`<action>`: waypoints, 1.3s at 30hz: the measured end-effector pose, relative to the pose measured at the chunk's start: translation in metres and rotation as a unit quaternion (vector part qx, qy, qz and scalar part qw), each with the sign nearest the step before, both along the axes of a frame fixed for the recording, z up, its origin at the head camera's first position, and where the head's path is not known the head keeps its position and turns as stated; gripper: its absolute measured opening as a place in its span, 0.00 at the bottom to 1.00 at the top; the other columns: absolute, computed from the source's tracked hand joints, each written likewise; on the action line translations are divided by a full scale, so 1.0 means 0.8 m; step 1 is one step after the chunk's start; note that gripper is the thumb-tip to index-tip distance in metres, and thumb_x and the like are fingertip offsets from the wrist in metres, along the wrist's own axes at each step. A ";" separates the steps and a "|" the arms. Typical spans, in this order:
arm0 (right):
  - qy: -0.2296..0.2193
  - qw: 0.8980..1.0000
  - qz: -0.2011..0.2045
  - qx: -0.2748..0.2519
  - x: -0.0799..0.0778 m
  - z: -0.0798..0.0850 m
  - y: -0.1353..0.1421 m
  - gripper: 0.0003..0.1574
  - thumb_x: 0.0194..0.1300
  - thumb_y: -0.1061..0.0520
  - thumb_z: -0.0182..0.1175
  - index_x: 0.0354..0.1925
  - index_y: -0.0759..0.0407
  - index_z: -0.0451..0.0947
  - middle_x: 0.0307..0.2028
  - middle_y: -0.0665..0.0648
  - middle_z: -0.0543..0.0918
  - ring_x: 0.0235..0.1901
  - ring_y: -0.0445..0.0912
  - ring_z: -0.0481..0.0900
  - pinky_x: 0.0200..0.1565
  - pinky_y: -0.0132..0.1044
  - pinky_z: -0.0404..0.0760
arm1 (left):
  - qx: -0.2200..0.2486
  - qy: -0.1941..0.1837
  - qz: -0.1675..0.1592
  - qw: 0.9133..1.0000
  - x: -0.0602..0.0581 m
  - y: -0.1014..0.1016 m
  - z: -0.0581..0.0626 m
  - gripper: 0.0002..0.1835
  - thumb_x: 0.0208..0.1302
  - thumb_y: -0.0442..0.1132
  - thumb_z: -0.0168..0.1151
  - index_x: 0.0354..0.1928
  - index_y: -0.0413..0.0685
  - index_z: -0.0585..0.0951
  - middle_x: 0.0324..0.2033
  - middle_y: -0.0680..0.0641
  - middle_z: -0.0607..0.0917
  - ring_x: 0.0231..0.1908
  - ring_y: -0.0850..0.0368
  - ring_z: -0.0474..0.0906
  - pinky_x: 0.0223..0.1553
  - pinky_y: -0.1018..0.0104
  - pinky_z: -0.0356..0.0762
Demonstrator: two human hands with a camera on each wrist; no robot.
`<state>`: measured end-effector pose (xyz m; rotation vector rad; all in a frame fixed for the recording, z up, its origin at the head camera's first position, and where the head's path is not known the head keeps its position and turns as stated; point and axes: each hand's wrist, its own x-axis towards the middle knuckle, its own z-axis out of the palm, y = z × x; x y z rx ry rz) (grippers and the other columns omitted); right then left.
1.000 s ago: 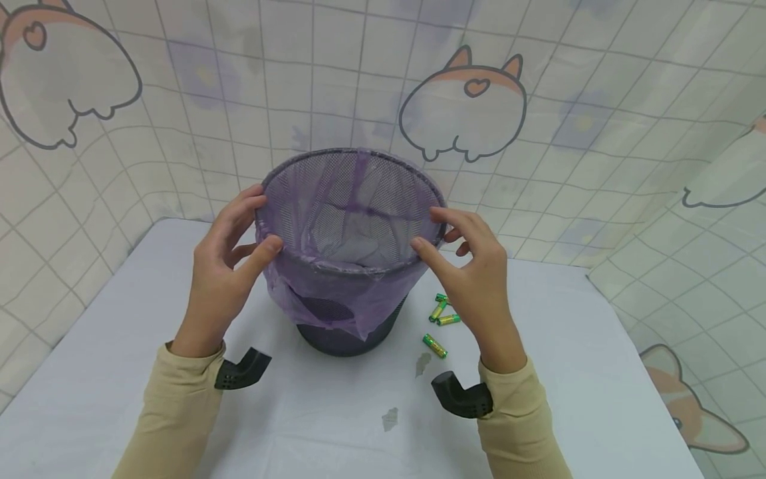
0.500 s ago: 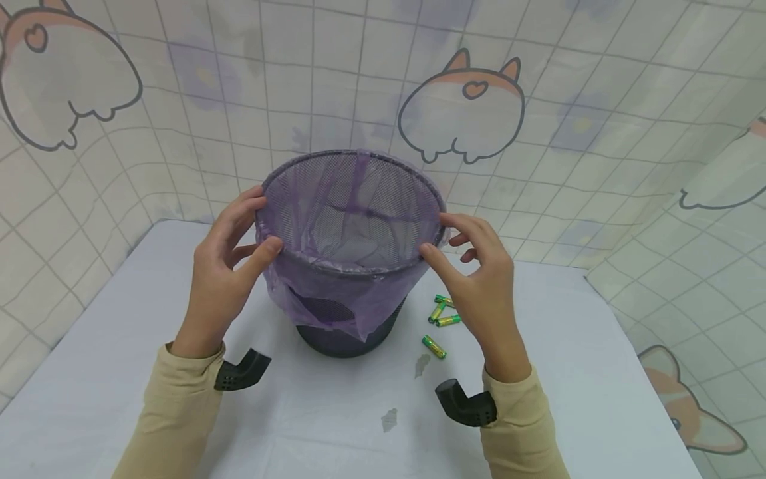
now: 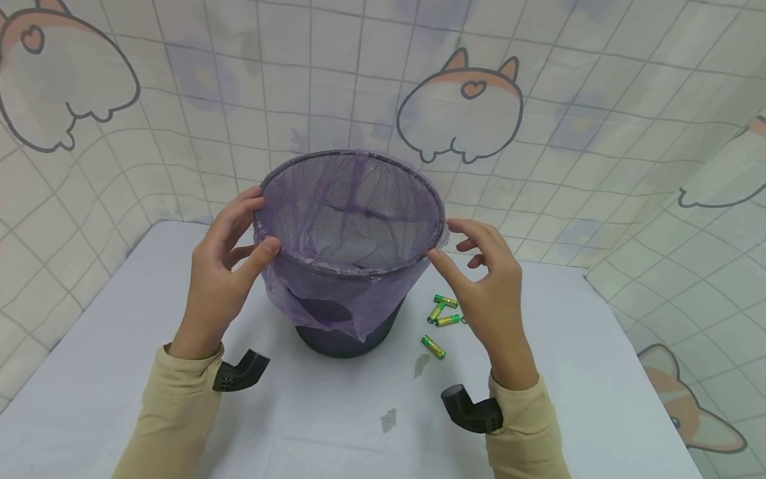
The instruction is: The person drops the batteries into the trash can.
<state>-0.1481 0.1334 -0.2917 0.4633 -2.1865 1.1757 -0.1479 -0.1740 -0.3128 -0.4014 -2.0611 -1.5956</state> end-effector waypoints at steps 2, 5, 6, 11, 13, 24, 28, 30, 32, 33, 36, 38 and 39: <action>0.001 1.000 0.000 -0.002 0.001 -0.001 0.002 0.27 0.57 0.57 0.70 0.56 0.57 0.78 0.52 0.55 0.81 0.44 0.44 0.75 0.42 0.32 0.69 | 0.000 0.000 0.000 1.000 0.000 0.000 0.000 0.28 0.64 0.32 0.62 0.66 0.48 0.70 0.70 0.53 0.67 0.70 0.56 0.65 0.50 0.74 0.71; 0.001 1.000 -0.002 -0.004 0.002 -0.002 0.004 0.26 0.58 0.57 0.69 0.56 0.57 0.78 0.52 0.55 0.82 0.44 0.44 0.75 0.42 0.32 0.69 | 0.001 -0.001 -0.001 1.000 0.001 0.000 0.000 0.28 0.64 0.32 0.62 0.66 0.48 0.70 0.70 0.53 0.67 0.70 0.56 0.65 0.50 0.74 0.71; 0.000 1.000 -0.003 -0.004 0.003 -0.003 0.004 0.26 0.58 0.57 0.69 0.56 0.57 0.78 0.52 0.55 0.82 0.44 0.44 0.75 0.42 0.32 0.69 | 0.001 -0.001 0.000 1.000 0.001 0.000 0.000 0.28 0.64 0.32 0.62 0.66 0.48 0.70 0.70 0.53 0.67 0.70 0.56 0.65 0.50 0.74 0.71; -0.003 1.000 -0.007 -0.005 0.005 -0.006 0.008 0.26 0.58 0.58 0.68 0.56 0.57 0.78 0.52 0.56 0.82 0.44 0.43 0.75 0.42 0.32 0.69 | 0.001 0.000 0.001 1.000 0.001 0.000 0.000 0.28 0.64 0.32 0.62 0.66 0.48 0.70 0.70 0.53 0.67 0.70 0.56 0.65 0.50 0.74 0.71; -0.005 1.000 -0.009 -0.006 0.006 -0.007 0.009 0.25 0.58 0.58 0.68 0.56 0.56 0.78 0.51 0.55 0.82 0.44 0.43 0.75 0.42 0.32 0.69 | 0.001 0.000 0.001 1.000 0.001 0.000 0.000 0.28 0.64 0.32 0.62 0.66 0.48 0.70 0.70 0.53 0.67 0.70 0.56 0.65 0.50 0.74 0.71; -0.022 0.999 -0.024 -0.010 0.009 -0.019 0.018 0.26 0.58 0.59 0.69 0.56 0.57 0.78 0.51 0.57 0.82 0.44 0.44 0.76 0.42 0.31 0.70 | 0.001 0.001 0.001 1.000 0.000 -0.001 -0.001 0.28 0.63 0.32 0.62 0.66 0.48 0.70 0.70 0.53 0.67 0.70 0.56 0.65 0.50 0.74 0.71; -0.031 0.999 -0.030 -0.011 0.010 -0.024 0.021 0.26 0.58 0.58 0.69 0.56 0.56 0.78 0.51 0.56 0.82 0.44 0.43 0.76 0.42 0.31 0.70 | -0.003 0.004 0.004 1.000 0.000 -0.001 -0.002 0.29 0.63 0.32 0.62 0.66 0.48 0.70 0.70 0.53 0.67 0.70 0.55 0.65 0.50 0.74 0.71; -0.034 0.999 -0.033 -0.011 0.011 -0.026 0.022 0.25 0.59 0.58 0.68 0.56 0.56 0.78 0.51 0.56 0.82 0.44 0.43 0.76 0.42 0.31 0.69 | -0.003 0.005 0.003 1.000 -0.001 -0.001 -0.001 0.29 0.63 0.32 0.62 0.66 0.48 0.70 0.70 0.53 0.67 0.70 0.55 0.65 0.50 0.74 0.71; -0.037 0.999 -0.036 -0.010 0.011 -0.028 0.024 0.25 0.59 0.58 0.68 0.55 0.56 0.78 0.50 0.55 0.82 0.44 0.43 0.75 0.42 0.31 0.69 | -0.001 0.004 0.001 1.000 -0.001 -0.001 -0.001 0.29 0.63 0.32 0.62 0.66 0.48 0.70 0.70 0.53 0.67 0.70 0.56 0.65 0.50 0.74 0.71; -0.037 0.999 -0.036 -0.011 0.011 -0.029 0.025 0.25 0.59 0.58 0.68 0.55 0.56 0.79 0.50 0.55 0.82 0.44 0.43 0.75 0.42 0.31 0.69 | -0.001 0.004 0.000 1.000 -0.001 -0.001 -0.001 0.29 0.63 0.32 0.62 0.67 0.48 0.70 0.70 0.53 0.67 0.70 0.56 0.65 0.50 0.74 0.71; -0.039 0.998 -0.040 -0.009 0.012 -0.033 0.030 0.24 0.59 0.57 0.68 0.55 0.56 0.79 0.50 0.55 0.82 0.43 0.42 0.76 0.42 0.31 0.69 | 0.001 0.002 0.000 1.000 0.000 0.000 0.000 0.28 0.63 0.32 0.62 0.66 0.49 0.70 0.70 0.53 0.67 0.70 0.56 0.65 0.49 0.74 0.72; -0.039 0.998 -0.044 -0.011 0.012 -0.035 0.033 0.24 0.59 0.57 0.68 0.55 0.56 0.79 0.50 0.55 0.83 0.43 0.42 0.76 0.42 0.31 0.69 | 0.002 0.000 -0.001 1.000 0.000 0.000 0.000 0.28 0.63 0.32 0.62 0.66 0.48 0.70 0.70 0.53 0.67 0.70 0.56 0.65 0.49 0.74 0.72; -0.039 0.998 -0.046 -0.013 0.012 -0.036 0.036 0.24 0.59 0.58 0.68 0.54 0.55 0.79 0.50 0.55 0.83 0.43 0.42 0.76 0.42 0.31 0.69 | 0.001 0.000 0.000 1.000 0.000 0.000 0.000 0.28 0.64 0.32 0.62 0.66 0.48 0.70 0.70 0.53 0.67 0.70 0.56 0.65 0.49 0.74 0.72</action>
